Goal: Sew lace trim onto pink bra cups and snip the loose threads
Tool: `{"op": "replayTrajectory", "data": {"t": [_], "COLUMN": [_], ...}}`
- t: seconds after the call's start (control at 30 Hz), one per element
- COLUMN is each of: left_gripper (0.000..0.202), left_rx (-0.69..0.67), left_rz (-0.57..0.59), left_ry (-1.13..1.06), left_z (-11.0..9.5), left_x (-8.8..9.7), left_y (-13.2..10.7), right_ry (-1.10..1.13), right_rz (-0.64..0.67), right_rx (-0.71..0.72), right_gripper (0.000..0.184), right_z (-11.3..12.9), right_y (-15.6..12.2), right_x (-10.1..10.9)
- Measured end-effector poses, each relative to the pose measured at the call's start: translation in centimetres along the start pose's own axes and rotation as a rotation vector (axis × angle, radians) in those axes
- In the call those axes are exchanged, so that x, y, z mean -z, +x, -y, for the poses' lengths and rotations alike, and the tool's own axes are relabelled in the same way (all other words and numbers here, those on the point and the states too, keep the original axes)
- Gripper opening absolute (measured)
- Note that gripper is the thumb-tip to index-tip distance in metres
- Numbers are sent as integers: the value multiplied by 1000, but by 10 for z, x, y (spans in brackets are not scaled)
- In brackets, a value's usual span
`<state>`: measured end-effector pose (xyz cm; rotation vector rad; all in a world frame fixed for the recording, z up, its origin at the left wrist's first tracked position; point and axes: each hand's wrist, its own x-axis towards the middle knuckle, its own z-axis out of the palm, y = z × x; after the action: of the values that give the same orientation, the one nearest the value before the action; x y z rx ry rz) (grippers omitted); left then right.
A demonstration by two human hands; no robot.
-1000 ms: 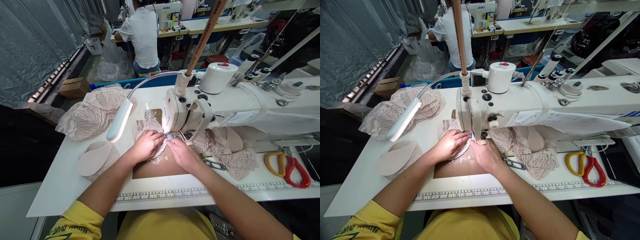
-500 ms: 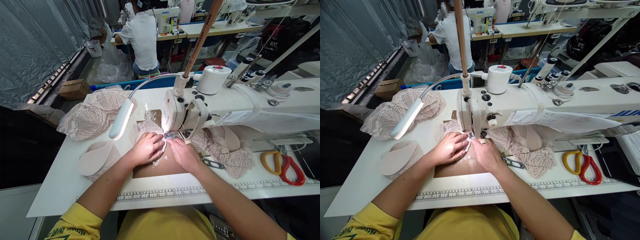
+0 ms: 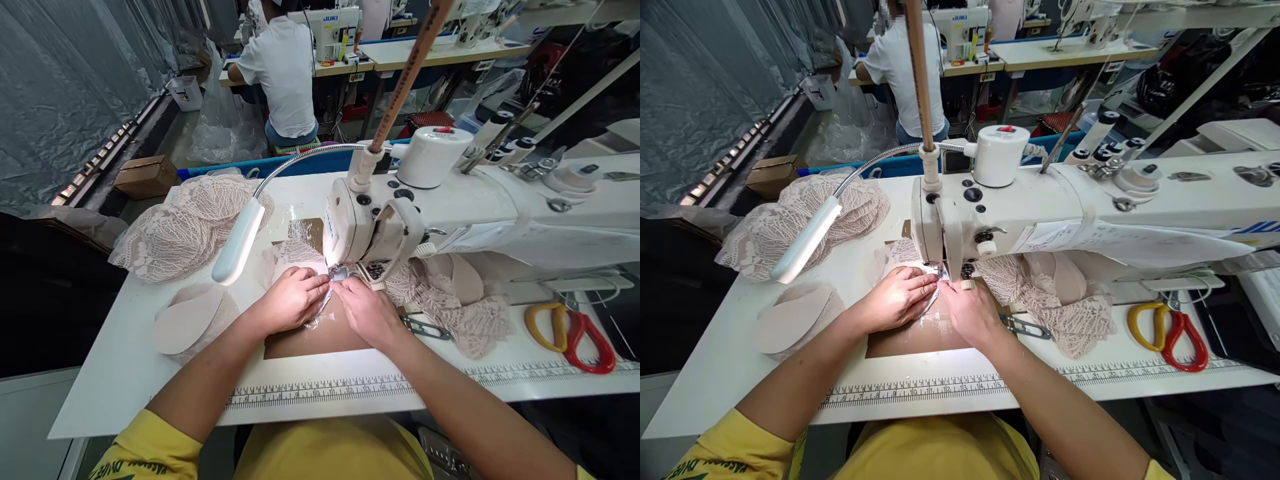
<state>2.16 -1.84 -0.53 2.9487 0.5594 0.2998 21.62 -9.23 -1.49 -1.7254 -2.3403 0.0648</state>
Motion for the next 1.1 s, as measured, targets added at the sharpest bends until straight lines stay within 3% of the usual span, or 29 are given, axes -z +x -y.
{"op": "replayTrajectory", "data": {"t": [0.3,0.83,1.03,1.1], "left_gripper": [37,37,44,35], "left_rx": [21,115,62,33], "left_rz": [-19,-26,-18,-10], "left_ry": [-36,11,-119,-163], "left_z": [-1,-7,1,3], "left_x": [1,0,12,13], "left_y": [0,3,-6,-7], "right_ry": [-14,-55,13,25], "right_rz": [5,28,-62,-80], "right_rx": [105,-44,-48,-63], "right_gripper": [35,38,39,37], "right_z": [0,3,-3,-4], "right_y": [-5,1,-4,-5], "right_x": [3,3,-3,-4]}}
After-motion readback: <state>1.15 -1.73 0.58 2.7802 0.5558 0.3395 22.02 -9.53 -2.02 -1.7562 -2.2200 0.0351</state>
